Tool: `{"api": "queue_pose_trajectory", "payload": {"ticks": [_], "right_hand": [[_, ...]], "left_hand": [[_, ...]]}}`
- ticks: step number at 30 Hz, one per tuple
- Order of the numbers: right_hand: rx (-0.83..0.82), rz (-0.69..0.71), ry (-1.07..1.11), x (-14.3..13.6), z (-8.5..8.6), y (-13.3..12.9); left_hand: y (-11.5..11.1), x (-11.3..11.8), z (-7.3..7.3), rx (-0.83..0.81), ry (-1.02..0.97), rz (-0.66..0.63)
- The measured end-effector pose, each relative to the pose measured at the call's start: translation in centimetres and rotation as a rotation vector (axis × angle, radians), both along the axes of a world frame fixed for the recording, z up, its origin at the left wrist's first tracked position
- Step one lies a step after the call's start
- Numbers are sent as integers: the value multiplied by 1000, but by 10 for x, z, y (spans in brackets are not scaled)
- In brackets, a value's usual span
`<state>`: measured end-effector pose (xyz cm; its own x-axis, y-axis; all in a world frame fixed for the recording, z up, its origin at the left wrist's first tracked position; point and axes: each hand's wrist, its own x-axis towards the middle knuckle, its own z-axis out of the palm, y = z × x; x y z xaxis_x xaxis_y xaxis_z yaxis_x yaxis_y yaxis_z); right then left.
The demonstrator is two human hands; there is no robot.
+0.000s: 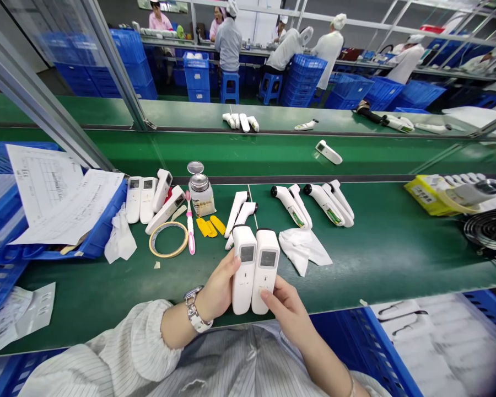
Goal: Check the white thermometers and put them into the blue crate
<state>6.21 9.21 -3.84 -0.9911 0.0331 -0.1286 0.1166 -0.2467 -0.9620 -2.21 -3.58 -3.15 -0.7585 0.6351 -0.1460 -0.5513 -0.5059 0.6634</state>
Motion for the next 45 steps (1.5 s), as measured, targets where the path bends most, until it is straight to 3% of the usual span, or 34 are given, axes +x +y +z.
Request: {"api": "queue_pose_trajectory", "payload": {"ticks": [4,7,17,23,32,35,39,45], "right_hand": [[-81,34,-71,-2,-2,2],[-98,30,-113,-2,-7,4],[-229,-176,-145,-5,-9,-1],[-65,-176,-106,-5,-9,-2],[471,-124,145,3,-2,-8],[548,-85,160,4,-4,-9],[419,-71,74,1,-2,-10],[17,-134,14,-2,0,-9]], "left_hand": [[4,-6,12,-62,-227,-45],[6,-9,16,-76,-288,-46],[9,-11,9,-48,-398,37],[9,-5,8,-60,-229,94],[5,0,12,-86,26,26],[5,-1,10,-97,34,30],[5,-2,9,-87,-13,13],[6,0,8,-93,-14,-11]]}}
